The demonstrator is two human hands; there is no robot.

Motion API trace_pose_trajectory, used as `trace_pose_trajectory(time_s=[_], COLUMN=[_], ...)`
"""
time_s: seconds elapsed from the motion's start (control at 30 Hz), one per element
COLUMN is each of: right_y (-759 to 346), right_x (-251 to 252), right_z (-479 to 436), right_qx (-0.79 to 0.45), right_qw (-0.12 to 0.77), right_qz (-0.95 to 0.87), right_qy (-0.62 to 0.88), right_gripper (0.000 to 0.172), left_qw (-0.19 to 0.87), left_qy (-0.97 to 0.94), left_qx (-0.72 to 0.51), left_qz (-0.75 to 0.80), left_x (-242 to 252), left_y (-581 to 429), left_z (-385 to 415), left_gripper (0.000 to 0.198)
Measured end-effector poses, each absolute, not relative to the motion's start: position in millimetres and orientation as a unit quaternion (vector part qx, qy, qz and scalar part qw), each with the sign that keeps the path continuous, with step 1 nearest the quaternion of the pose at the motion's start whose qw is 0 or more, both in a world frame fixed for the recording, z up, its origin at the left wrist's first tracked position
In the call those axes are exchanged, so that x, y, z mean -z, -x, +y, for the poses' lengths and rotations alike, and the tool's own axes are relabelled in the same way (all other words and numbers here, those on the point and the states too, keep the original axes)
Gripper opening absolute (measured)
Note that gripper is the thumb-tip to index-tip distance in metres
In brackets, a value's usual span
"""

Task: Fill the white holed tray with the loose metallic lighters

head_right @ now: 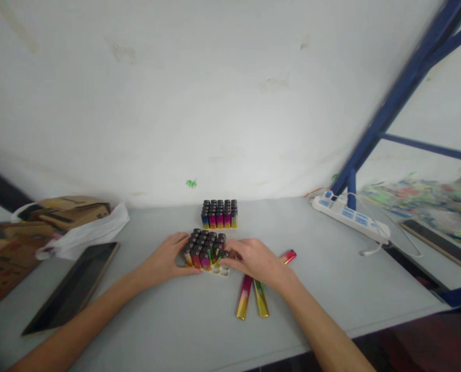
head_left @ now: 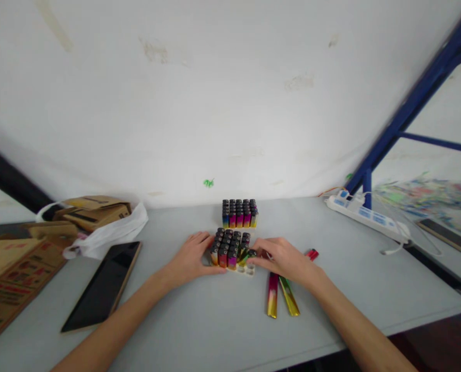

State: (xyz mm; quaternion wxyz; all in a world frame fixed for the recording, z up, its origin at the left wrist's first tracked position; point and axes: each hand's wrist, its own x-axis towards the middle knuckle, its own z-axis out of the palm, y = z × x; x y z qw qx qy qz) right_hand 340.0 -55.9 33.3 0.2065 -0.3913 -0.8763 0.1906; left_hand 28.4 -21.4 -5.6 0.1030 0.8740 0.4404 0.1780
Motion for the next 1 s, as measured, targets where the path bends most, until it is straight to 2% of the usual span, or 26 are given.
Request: trace_pose_trajectory(time_s=[0.13, 0.23, 0.37, 0.47, 0.6, 0.77, 0.87, 1.0], right_y=[-325, -320, -342, -377, -420, -426, -420, -423], right_x=[-22, -23, -43, -61, -69, -51, -39, -31], right_z=[-56, -57, -52, -49, -64, -91, -89, -63], right_qx=[-0.151, -0.176, -0.223, -0.147, -0.066, -0.054, -0.071, -0.075], right_qw=[0.157, 0.142, 0.203, 0.228, 0.100, -0.006, -0.003, 0.053], right_qz=[-0.887, -0.886, -0.857, -0.797, -0.696, -0.615, -0.623, -0.674], right_qy=[0.406, 0.404, 0.418, 0.539, 0.708, 0.787, 0.779, 0.733], right_gripper=[0.040, 0.040, 0.045, 0.045, 0.035, 0.050, 0.049, 0.040], left_qw=[0.102, 0.095, 0.081, 0.068, 0.056, 0.033, 0.021, 0.018], left_qy=[-0.874, -0.876, -0.878, -0.870, -0.854, -0.846, -0.841, -0.840], left_qx=[-0.184, -0.182, -0.184, -0.192, -0.204, -0.192, -0.188, -0.187], left_qz=[0.438, 0.437, 0.435, 0.449, 0.476, 0.496, 0.507, 0.509], left_x=[6, 7, 9, 11, 11, 11, 12, 13], left_y=[-27, -27, -27, -29, -34, -39, -41, -40], left_z=[-21, -21, -21, -22, -24, -26, -27, -25], left_gripper=[0.073, 0.068, 0.064, 0.064, 0.065, 0.064, 0.063, 0.063])
